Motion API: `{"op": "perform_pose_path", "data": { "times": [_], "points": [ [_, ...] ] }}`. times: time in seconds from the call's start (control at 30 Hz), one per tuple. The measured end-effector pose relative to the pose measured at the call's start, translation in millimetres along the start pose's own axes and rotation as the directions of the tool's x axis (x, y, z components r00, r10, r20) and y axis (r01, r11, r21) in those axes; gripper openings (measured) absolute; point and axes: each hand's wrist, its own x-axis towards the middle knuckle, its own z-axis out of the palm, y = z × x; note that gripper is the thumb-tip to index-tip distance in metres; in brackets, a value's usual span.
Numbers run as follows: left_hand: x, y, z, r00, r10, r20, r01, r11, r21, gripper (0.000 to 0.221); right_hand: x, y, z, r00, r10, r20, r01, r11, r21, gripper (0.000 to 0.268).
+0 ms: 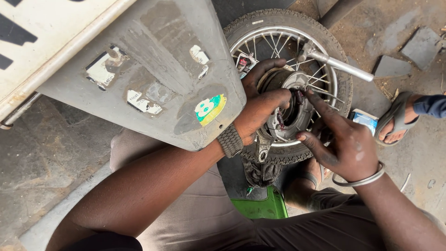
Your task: The person sits on the workshop floor disassembling a motorcycle rear wheel hub, removing brake shoes and small parts from the hub assembly by hand. They then reposition the wheel and work the tire bead away from the rim edge, holding the wheel steady with one hand while working around it with the other.
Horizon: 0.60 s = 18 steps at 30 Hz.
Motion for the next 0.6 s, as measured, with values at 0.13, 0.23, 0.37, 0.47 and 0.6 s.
{"op": "perform_pose_path", "data": {
  "times": [0.13, 0.23, 0.37, 0.47, 0.6],
  "points": [
    [-0.9, 0.9, 0.8, 0.999, 0.033, 0.021, -0.031, 0.997, -0.075, 0.065, -6.1, 16.6, 8.8, 0.994, 0.071, 0.085, -0.076, 0.996, 0.050, 0.080],
    [-2.7, 7.2, -2.2, 1.000, 0.008, -0.018, -0.007, 1.000, 0.013, 0.066, -8.1, 25.0, 6.6, 0.977, 0.150, 0.153, -0.189, 0.939, 0.286, 0.069],
    [-4.2, 10.0, -2.2, 1.000, -0.017, -0.016, 0.018, 0.997, 0.080, 0.064, -2.3, 19.0, 6.0, 0.978, 0.146, 0.149, -0.198, 0.879, 0.434, 0.066],
    [-4.4, 7.7, -0.3, 1.000, -0.019, -0.012, 0.020, 0.996, 0.083, 0.065, -0.4, 17.9, 9.6, 0.981, 0.126, 0.148, -0.171, 0.919, 0.354, 0.072],
    [-3.5, 2.8, -2.1, 1.000, 0.025, -0.010, -0.025, 0.999, -0.034, 0.064, -3.7, 24.3, 9.3, 0.998, 0.042, 0.052, -0.050, 0.986, 0.159, 0.067]
  ]
}}
